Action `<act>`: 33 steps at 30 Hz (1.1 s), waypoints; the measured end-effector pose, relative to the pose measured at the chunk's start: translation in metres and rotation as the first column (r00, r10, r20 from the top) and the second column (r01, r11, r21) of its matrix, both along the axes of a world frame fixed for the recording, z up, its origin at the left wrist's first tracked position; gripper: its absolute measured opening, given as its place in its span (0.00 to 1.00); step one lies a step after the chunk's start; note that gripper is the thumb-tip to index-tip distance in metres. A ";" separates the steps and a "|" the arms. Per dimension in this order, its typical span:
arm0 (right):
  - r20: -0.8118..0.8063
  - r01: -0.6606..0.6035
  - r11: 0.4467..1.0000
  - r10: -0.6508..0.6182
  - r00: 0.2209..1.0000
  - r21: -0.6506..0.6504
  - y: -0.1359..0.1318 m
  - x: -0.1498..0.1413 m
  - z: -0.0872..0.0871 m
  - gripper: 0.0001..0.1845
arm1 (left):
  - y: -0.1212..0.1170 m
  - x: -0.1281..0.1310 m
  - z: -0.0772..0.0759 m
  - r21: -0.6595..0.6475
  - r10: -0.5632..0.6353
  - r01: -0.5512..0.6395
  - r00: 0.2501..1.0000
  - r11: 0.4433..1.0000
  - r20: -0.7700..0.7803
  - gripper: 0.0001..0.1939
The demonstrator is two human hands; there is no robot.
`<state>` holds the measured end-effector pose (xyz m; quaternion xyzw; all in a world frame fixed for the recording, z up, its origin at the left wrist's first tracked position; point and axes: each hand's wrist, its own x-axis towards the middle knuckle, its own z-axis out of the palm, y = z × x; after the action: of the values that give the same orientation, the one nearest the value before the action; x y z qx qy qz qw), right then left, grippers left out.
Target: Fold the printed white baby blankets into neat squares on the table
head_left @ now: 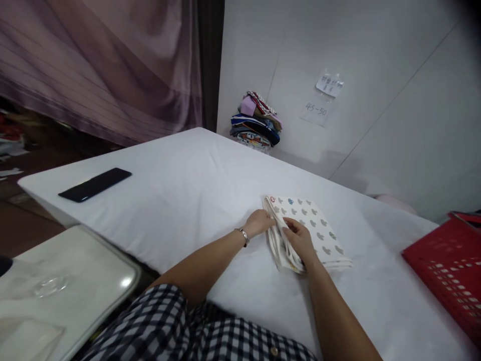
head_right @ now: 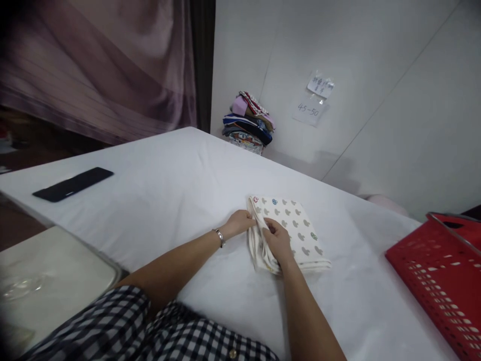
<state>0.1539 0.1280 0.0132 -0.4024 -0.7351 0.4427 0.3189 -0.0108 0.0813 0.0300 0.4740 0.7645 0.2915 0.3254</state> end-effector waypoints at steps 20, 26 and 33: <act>0.077 0.026 0.993 -0.035 0.996 0.118 -0.007 -0.002 0.002 0.21 | 0.005 -0.007 0.002 0.017 0.051 -0.053 0.995 0.998 0.085 0.11; 0.106 -0.007 0.990 -0.008 0.994 0.139 -0.012 -0.004 0.007 0.19 | 0.007 -0.008 -0.003 0.031 0.072 -0.078 0.985 0.996 0.158 0.10; 0.101 0.018 0.990 -0.032 0.994 0.142 -0.006 -0.004 0.000 0.20 | 0.021 -0.005 -0.007 0.038 0.126 -0.148 0.928 0.988 0.350 0.07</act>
<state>0.1500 0.1221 0.0132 -0.4102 -0.7750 0.3643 0.3138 -0.0158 0.1022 0.0234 0.3708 0.7167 0.4164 0.4188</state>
